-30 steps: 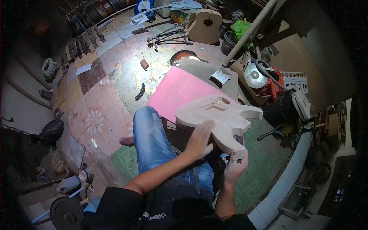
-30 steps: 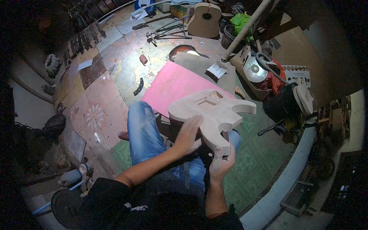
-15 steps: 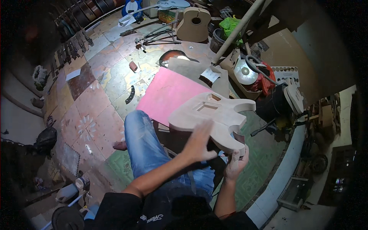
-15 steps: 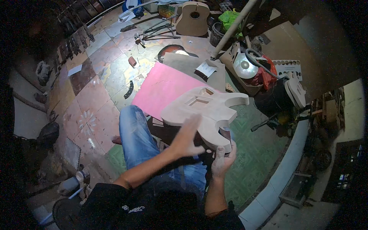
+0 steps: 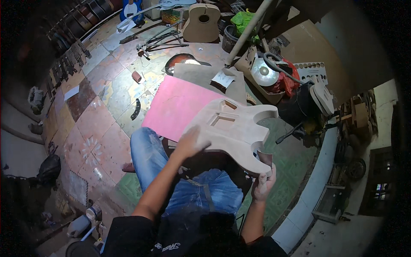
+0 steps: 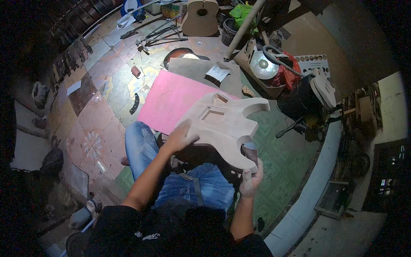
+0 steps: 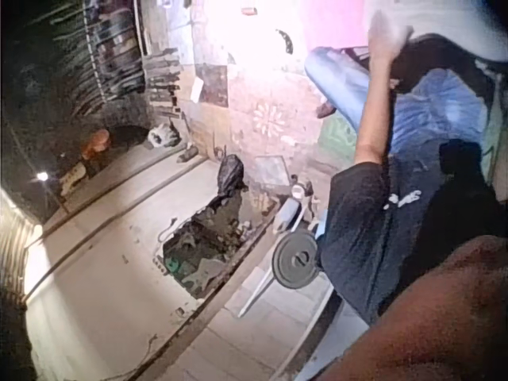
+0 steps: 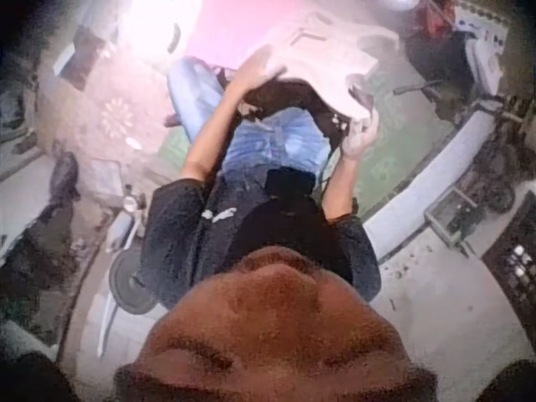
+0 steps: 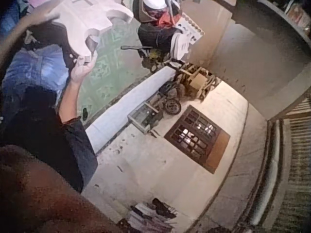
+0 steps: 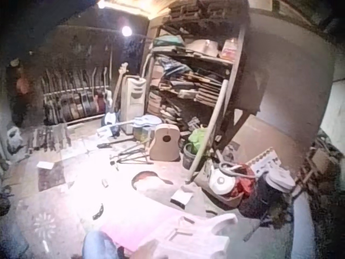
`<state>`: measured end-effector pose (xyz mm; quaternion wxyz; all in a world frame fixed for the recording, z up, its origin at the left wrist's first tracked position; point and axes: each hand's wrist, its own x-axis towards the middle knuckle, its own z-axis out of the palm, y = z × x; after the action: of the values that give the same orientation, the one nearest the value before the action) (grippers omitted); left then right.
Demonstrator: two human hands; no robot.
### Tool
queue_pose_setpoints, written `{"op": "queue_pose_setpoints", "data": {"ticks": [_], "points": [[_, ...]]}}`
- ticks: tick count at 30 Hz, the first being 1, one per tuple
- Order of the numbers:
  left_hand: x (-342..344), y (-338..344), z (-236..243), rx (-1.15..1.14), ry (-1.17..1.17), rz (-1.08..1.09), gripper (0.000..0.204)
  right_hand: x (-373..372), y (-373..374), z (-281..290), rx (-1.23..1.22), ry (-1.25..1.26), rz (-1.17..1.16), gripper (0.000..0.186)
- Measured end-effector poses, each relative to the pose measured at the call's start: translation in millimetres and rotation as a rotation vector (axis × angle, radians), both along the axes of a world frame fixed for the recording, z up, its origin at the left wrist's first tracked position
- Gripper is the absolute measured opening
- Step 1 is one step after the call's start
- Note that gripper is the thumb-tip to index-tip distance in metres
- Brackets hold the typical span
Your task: The person sands the sides and surface of a wooden guitar body using a sanding block by hand while seated at a workbench.
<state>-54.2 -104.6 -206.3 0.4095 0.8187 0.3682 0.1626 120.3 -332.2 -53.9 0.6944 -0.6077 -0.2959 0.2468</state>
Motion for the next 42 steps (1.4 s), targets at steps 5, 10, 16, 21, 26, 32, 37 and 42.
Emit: {"op": "queue_pose_setpoints", "data": {"ticks": [5,10,16,21,26,32,37,42], "points": [[-5.1,-3.6,-32.0,-0.104,0.07,0.163,0.096,2.8,3.1,0.5,0.023,0.1,0.031,0.068],[15.8,-46.7,37.9,0.129,-0.062,-0.064,0.11,9.1,12.5,11.9,0.088,0.111,0.012,0.07],[31.9,-78.5,131.5,0.139,-0.433,-0.209,0.097,-0.4,34.1,18.5,0.078,0.057,0.014,0.073],[33.7,-50.8,152.5,0.256,-0.691,-0.085,0.063,-33.2,82.3,47.8,0.057,-0.253,0.185,0.079],[18.8,-0.4,160.5,0.32,-0.719,-0.021,0.053,-43.3,118.1,12.4,0.365,-0.287,0.074,0.051],[-10.3,31.0,160.8,0.094,-0.787,0.459,0.039,-21.8,167.5,-117.0,-0.125,0.043,-0.104,0.035],[-27.7,53.2,164.5,-0.094,-0.894,0.546,0.045,37.7,185.9,-210.2,-0.526,-0.147,0.0,0.033],[-53.2,62.6,127.6,-0.309,-1.068,0.629,0.048,45.2,189.9,-230.4,-0.498,-0.385,0.073,0.04]]}}
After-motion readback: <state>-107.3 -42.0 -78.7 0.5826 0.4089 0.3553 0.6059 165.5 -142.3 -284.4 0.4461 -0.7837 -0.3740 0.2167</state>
